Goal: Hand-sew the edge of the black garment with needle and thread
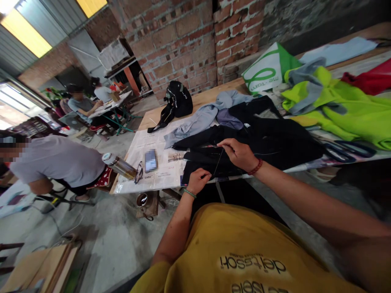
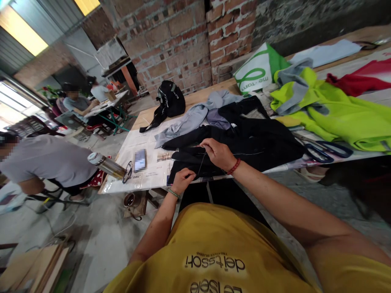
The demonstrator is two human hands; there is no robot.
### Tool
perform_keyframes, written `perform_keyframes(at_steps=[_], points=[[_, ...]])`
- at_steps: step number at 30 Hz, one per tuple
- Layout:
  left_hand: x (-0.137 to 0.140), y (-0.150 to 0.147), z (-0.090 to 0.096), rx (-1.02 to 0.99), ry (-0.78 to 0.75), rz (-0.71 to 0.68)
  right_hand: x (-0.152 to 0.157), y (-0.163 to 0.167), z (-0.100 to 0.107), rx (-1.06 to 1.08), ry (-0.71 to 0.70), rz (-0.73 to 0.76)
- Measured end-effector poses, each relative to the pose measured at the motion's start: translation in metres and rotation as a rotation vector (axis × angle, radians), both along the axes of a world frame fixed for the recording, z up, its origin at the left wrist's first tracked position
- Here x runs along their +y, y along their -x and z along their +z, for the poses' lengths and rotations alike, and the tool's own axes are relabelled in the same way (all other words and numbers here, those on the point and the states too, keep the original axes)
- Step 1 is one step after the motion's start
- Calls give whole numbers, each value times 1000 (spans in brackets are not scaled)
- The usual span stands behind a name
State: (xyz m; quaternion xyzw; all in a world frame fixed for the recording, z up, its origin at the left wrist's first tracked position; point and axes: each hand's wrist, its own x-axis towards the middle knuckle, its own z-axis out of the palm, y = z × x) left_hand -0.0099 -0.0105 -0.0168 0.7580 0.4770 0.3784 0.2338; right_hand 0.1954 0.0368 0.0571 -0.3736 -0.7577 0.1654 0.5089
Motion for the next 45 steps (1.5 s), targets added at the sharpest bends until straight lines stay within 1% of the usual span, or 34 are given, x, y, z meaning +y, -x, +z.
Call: perform_keyframes(at_steps=[2,4,8,11,14,16,18,20,22,24,26,28,30,32,34,36,38,40,45], points=[[0,0,0,-2,-2,-4,4,-9,-1,-124,-108,-34],[0,0,0,-7,-8,-8,9,-17,-2,-190,-159,-63],[0,0,-1,-8,-4,-3,19,-29,-3,-249,-176,-141],[0,0,-1,-4,1,-4,21,-33,-2,-243,-158,-174],[-1,0,1,-7,-10,-5,17,-28,-5,-138,-88,-171],[-2,0,2,-4,-8,2,13,-22,-14,15,40,-157],[-3,0,3,2,2,6,10,-19,-29,179,222,-148],[-4,1,4,17,20,-11,11,-22,-48,280,381,-162],[-4,3,6,48,40,-41,15,-31,-64,321,466,-206],[-3,4,9,101,63,-81,22,-43,-74,369,516,-251],[1,6,12,169,83,-126,30,-56,-76,412,543,-288],[5,8,15,257,94,-154,38,-66,-73,423,552,-321],[9,10,18,344,105,-148,45,-73,-69,401,545,-356],[12,13,18,379,115,-116,51,-78,-68,373,531,-386],[12,15,17,317,104,-67,55,-80,-69,348,517,-396],[10,15,14,201,53,-23,57,-81,-72,326,513,-392],[6,12,11,112,-4,-10,58,-81,-75,305,513,-387],[3,8,8,83,-22,-20,58,-82,-76,289,515,-391],[1,-3,5,56,23,6,59,-84,-76,262,528,-381]])
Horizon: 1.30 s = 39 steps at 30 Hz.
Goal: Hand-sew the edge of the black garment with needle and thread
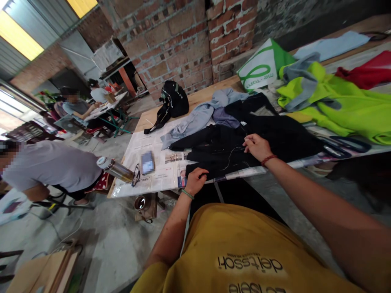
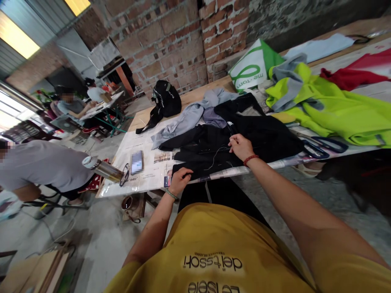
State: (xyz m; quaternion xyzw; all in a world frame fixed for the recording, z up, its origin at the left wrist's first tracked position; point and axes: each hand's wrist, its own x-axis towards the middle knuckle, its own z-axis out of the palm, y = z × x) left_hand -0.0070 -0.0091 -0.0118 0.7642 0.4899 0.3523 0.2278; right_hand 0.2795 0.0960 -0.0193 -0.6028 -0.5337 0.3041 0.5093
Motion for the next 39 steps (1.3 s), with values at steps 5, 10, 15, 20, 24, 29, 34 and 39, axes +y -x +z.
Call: perform_keyframes(at_steps=[5,10,15,20,24,29,34,39], points=[[3,-1,-1,-35,2,2,-2,1,0,-12,-1,-8],[6,0,-1,-53,32,36,-3,5,6,102,5,-18],[5,0,0,-63,50,44,-27,23,37,306,-112,18],[2,0,-1,-50,35,55,-87,56,49,122,-55,306],[-1,0,0,-68,41,44,-126,80,21,-208,-57,454],[2,-2,-2,-87,37,-3,-135,95,-5,-362,-8,493],[3,-3,-7,-116,0,-12,-130,99,-4,-395,16,498],[1,-2,-8,-120,-40,-22,-128,102,-3,-405,38,501]])
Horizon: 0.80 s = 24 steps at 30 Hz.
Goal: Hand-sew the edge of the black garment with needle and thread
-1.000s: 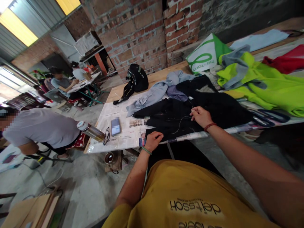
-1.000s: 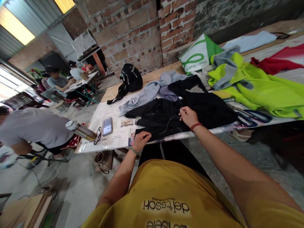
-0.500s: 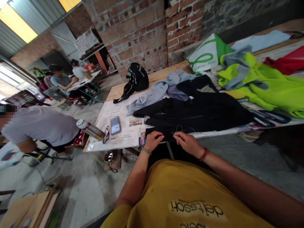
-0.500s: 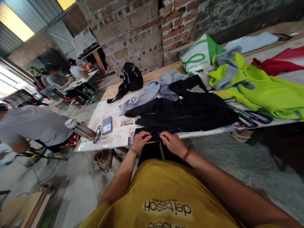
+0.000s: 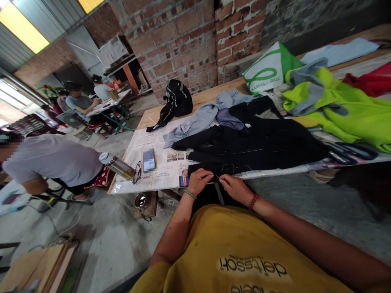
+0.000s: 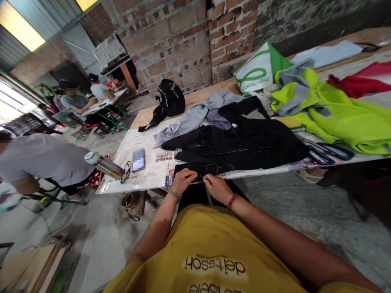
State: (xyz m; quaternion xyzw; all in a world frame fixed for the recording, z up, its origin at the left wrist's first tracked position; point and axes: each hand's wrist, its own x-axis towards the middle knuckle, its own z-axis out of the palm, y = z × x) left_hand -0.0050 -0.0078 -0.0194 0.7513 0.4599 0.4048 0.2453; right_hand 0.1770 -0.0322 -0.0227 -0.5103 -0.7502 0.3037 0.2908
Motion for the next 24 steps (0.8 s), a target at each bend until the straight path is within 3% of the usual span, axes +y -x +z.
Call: perform_keyframes(at_steps=[17,24], points=[[1,4,-1,51,-13,-17,6,24,1,-56,-8,-64],[-1,4,-1,35,-16,-89,7,26,0,-58,-17,-85]])
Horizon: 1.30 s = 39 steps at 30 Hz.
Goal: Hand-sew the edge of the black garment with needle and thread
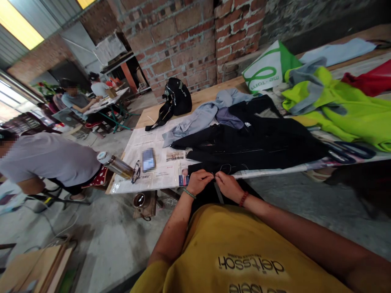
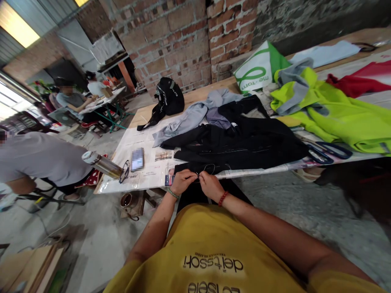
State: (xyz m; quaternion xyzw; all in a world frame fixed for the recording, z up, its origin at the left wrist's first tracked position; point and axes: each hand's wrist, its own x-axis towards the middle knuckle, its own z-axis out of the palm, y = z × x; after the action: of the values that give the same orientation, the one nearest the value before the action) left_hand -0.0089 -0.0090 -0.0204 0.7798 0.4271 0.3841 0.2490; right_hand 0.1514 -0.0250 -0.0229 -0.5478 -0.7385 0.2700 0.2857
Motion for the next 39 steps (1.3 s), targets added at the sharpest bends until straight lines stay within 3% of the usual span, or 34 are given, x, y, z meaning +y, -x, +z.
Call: perform_keyframes(at_steps=[6,13,23,26,31,33,35,39], points=[[-2,-3,2,14,-4,53,3,-1,2,132,60,1],[-4,-4,3,12,-19,135,-11,-6,14,267,392,-39],[1,-2,-6,3,-49,103,4,-4,19,296,354,7],[1,-2,-6,-23,-56,115,0,-22,27,126,173,47],[0,-2,-6,-16,-48,122,5,-50,62,3,-437,-113],[0,-3,-6,-20,-50,120,20,-48,74,-36,-512,-122],[-1,-3,-5,-28,-60,117,39,-40,79,-117,-422,-39],[-2,-4,-5,-32,-84,117,70,-18,69,-273,-68,198]])
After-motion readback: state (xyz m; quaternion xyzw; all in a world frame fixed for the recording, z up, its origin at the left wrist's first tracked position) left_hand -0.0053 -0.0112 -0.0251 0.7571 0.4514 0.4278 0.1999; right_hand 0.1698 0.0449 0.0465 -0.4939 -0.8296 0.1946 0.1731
